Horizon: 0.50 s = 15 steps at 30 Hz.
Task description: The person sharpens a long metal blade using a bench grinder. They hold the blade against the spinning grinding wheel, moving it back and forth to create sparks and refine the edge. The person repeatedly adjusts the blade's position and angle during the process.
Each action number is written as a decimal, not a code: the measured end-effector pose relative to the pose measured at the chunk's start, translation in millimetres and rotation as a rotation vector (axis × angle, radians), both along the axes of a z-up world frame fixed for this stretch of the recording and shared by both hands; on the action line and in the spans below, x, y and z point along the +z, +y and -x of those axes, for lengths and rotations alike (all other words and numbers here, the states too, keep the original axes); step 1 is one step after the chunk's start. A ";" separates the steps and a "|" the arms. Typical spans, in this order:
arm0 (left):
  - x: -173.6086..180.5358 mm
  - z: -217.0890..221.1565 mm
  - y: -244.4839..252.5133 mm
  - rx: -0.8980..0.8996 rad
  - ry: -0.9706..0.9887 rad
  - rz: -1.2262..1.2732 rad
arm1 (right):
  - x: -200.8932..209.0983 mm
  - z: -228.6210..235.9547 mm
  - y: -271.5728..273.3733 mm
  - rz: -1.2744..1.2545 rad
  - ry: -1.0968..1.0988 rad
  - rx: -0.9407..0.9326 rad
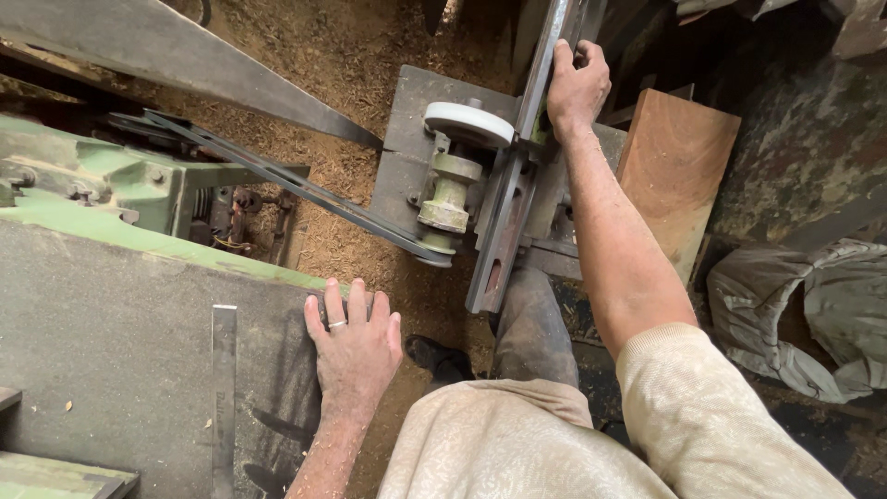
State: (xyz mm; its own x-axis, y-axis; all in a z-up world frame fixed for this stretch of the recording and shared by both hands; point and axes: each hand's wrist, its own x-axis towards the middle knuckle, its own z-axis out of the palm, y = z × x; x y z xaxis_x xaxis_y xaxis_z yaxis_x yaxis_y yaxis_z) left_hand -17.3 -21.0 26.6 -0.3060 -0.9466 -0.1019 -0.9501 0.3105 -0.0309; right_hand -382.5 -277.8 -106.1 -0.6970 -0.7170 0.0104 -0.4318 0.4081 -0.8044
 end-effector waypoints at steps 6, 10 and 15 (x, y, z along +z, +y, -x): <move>0.0 0.3 -1.0 0.010 0.016 0.009 | 4.0 3.7 -13.1 -0.005 0.029 -0.016; 1.7 -1.1 0.0 0.014 0.028 0.001 | -5.7 4.8 -7.2 -0.148 0.045 0.009; 1.0 -4.3 1.8 -0.004 0.016 0.014 | -25.0 2.6 5.8 -0.077 0.193 0.142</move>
